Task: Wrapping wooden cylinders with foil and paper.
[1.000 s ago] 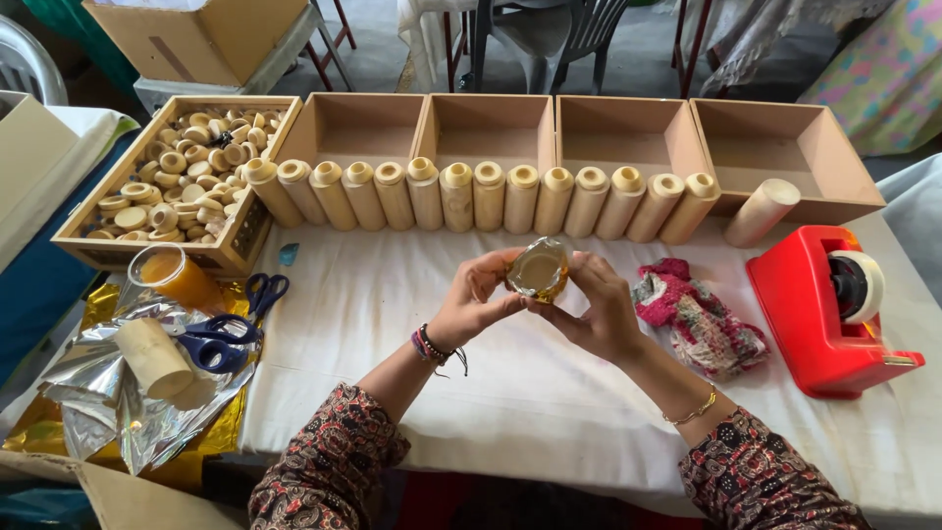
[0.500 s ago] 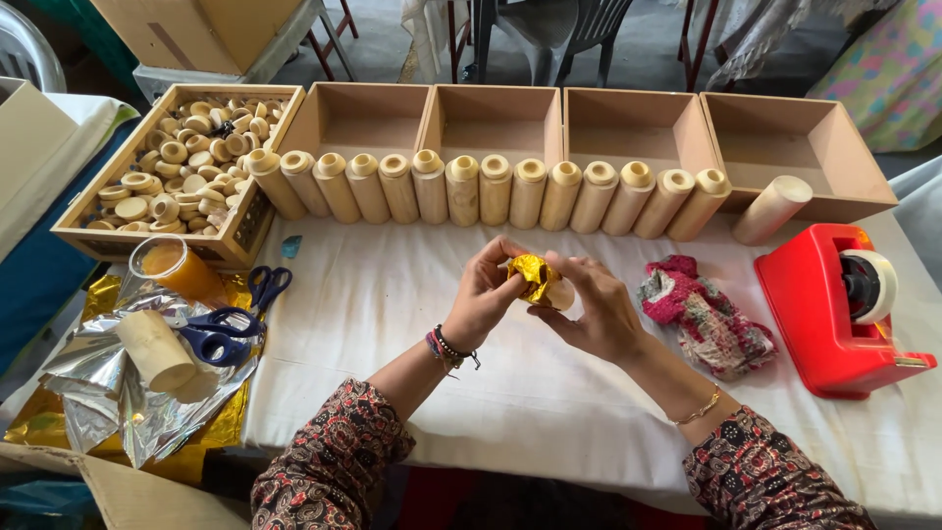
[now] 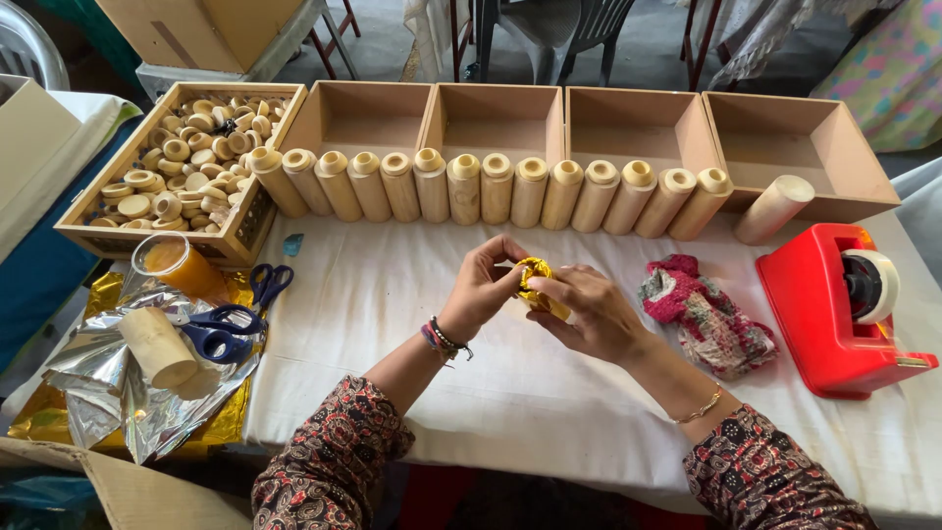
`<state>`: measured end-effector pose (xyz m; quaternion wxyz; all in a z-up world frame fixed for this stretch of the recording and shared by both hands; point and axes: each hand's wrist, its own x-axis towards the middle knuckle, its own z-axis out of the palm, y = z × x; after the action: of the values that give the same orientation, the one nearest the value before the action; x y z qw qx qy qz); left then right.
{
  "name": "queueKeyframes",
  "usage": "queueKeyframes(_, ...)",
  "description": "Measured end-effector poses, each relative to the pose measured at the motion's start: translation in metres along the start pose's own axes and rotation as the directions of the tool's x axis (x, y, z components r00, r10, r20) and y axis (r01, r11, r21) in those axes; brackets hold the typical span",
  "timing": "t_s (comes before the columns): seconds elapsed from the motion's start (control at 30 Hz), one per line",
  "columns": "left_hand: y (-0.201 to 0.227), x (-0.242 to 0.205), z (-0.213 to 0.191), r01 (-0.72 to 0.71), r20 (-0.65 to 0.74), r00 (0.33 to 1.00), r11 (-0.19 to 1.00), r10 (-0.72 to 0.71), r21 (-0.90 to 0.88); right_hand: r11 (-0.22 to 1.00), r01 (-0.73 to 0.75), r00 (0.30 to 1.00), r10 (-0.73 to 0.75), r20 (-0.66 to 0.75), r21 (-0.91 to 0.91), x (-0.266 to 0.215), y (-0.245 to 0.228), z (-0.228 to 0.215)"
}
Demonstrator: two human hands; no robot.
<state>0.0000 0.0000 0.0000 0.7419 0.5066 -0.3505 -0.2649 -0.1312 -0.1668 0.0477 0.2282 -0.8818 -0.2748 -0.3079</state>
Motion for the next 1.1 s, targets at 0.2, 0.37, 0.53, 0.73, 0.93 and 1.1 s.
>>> queueKeyframes(0.2, 0.036, -0.004, -0.005, 0.103, 0.104, 0.99, 0.993, -0.096, -0.062, 0.995, -0.089, 0.996, 0.089, 0.011, 0.054, 0.002, 0.003, -0.005)
queueKeyframes(0.37, 0.047, -0.004, -0.002, 0.195, 0.203, 0.96, 0.981, -0.192, 0.007, 0.99, -0.095, 0.995, 0.09, 0.047, 0.106, 0.005, -0.006, -0.004)
queueKeyframes(0.53, 0.015, -0.002, -0.012, 0.153, 0.21, 0.966, 0.988, -0.15, 0.002, 0.99, -0.079, 0.996, 0.075, 0.042, 0.12, 0.002, -0.003, 0.001)
queueKeyframes(0.73, 0.051, -0.006, -0.003, 0.142, 0.225, 0.963, 0.989, -0.147, 0.039, 0.977, -0.197, 0.975, 0.187, 0.12, 0.077, 0.001, 0.0, -0.003)
queueKeyframes(0.93, 0.061, -0.01, 0.008, -0.166, 0.276, 0.958, 0.936, 0.078, 0.312, 0.958, -0.208, 0.978, 0.206, 0.034, 0.198, -0.004, 0.005, -0.002)
queueKeyframes(1.1, 0.052, -0.011, 0.011, -0.194, 0.193, 0.975, 0.842, 0.109, 0.503, 0.91, -0.301, 0.954, 0.288, 0.086, 0.287, -0.007, 0.008, 0.002)
